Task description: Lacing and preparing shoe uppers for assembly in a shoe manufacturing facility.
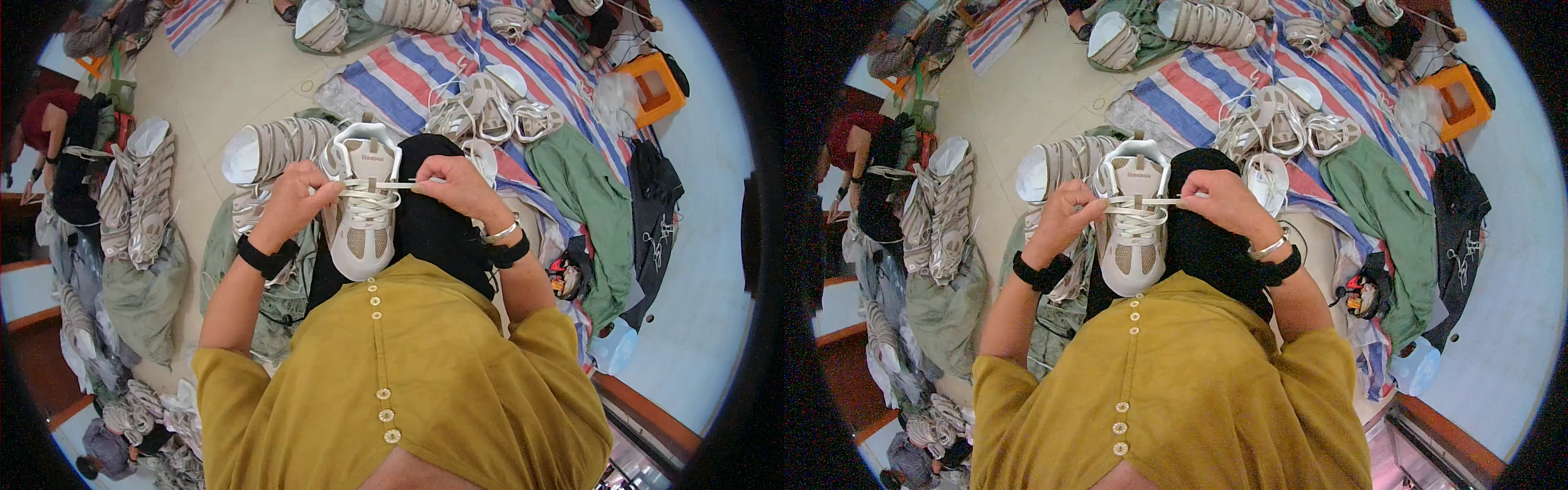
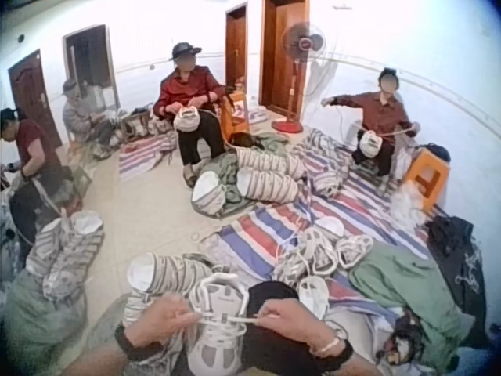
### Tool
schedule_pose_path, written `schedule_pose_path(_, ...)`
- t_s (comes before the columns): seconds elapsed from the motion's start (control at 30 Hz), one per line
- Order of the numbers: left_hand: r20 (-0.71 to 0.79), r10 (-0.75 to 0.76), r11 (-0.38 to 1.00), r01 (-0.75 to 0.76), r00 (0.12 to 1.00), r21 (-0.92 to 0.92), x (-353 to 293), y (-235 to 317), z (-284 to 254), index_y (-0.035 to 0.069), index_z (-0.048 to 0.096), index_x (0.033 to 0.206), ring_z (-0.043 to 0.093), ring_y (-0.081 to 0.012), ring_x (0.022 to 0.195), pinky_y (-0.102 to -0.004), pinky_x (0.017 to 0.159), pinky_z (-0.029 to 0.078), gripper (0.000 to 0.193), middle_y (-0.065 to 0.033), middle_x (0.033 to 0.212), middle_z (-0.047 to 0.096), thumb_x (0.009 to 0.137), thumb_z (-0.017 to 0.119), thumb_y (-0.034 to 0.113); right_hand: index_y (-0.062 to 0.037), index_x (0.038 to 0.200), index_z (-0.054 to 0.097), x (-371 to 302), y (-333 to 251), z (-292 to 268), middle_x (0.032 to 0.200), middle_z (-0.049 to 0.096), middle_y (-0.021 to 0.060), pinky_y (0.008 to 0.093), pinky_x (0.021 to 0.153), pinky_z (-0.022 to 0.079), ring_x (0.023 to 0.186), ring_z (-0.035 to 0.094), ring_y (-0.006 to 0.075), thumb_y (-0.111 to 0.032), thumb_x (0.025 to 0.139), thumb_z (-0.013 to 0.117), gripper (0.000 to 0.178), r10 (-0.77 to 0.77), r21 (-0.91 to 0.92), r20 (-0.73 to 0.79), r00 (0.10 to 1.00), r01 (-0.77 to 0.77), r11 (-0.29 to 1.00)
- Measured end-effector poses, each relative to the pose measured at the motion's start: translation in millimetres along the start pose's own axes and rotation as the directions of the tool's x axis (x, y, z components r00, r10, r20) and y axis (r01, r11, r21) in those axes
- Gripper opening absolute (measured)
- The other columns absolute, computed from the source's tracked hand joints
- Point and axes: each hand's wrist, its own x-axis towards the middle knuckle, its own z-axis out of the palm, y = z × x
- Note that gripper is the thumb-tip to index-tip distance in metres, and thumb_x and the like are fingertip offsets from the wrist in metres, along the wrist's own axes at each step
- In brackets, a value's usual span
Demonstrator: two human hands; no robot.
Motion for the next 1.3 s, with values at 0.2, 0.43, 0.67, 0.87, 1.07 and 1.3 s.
schedule_pose_path(0.2,-0.04,-0.036,0.99,0.03,0.999,-0.135,-2.0,-7.8,10.4,0.002,0.061,0.072,0.048,-0.0198,0.072,-0.0321,0.069,0.04,0.025,-0.0067,0.073,0.052,0.085,0.063,0.023,-0.0033,0.077,0.062,-12.7,10.4,-19.3,0.068,0.057,-0.0019,0.0236,0.059,0.041,0.065,0.05,0.0068,-0.017,0.078,0.07,0.016,0.214,0.173,0.031,0.976,-0.216,0.961)
schedule_pose_path(0.43,-0.079,0.241,0.968,-0.235,0.967,0.086,0.5,-15.1,12.0,0.002,0.052,0.068,0.046,-0.0182,0.069,-0.0316,0.063,0.038,0.027,-0.0063,0.07,0.047,0.08,0.067,0.02,-0.0058,0.079,0.062,-12.0,10.6,-19.9,0.068,0.053,-0.0055,0.02,0.055,0.037,0.062,0.046,0.0032,-0.014,0.081,0.068,0.01,0.178,0.164,0.024,0.984,-0.179,0.97)
schedule_pose_path(0.67,-0.214,-0.084,0.991,0.058,0.973,-0.123,-5.7,-13.0,30.1,0.002,0.055,0.076,0.05,-0.0203,0.07,-0.031,0.063,0.043,0.022,-0.0071,0.074,0.052,0.081,0.068,0.019,-0.0028,0.078,0.064,-40.3,46.0,-45.4,0.069,0.058,-0.0001,0.0223,0.058,0.043,0.062,0.053,0.0067,-0.014,0.078,0.069,0.012,0.187,0.1,-0.149,0.971,-0.173,0.98)
schedule_pose_path(0.87,-0.161,-0.208,0.939,0.151,0.965,-0.308,-16.9,-20.0,30.0,0.003,0.054,0.093,0.049,-0.0105,0.066,-0.0245,0.06,0.042,0.021,-0.0013,0.073,0.052,0.08,0.068,0.012,-0.0025,0.089,0.064,-72.5,72.8,-70.8,0.068,0.058,-0.0009,0.0207,0.052,0.042,0.057,0.052,0.0051,-0.012,0.08,0.068,0.014,0.537,0.169,-0.194,0.821,-0.511,0.843)
schedule_pose_path(1.07,0.08,-0.256,0.933,0.268,0.963,-0.241,-30.7,-22.0,7.7,0.004,0.057,0.088,0.046,-0.0078,0.061,-0.0244,0.057,0.04,0.015,0.0015,0.067,0.051,0.081,0.067,0.012,-0.0024,0.101,0.062,-53.1,20.4,-55.7,0.075,0.064,0.0018,0.0227,0.046,0.043,0.048,0.051,0.0078,-0.012,0.089,0.055,0.017,0.088,-0.114,-0.309,0.947,-0.129,0.985)
schedule_pose_path(1.3,-0.204,-0.124,0.989,0.104,0.971,-0.106,-21.7,-5.9,23.9,0.003,0.057,0.088,0.051,-0.0115,0.059,-0.0266,0.056,0.042,0.013,-0.0035,0.065,0.054,0.083,0.066,0.012,-0.0034,0.118,0.058,-42.6,-72.6,-26.9,0.085,0.07,0.004,0.0205,0.051,0.046,0.054,0.055,0.0062,-0.008,0.091,0.053,0.027,0.025,0.083,-0.061,0.998,-0.02,0.996)
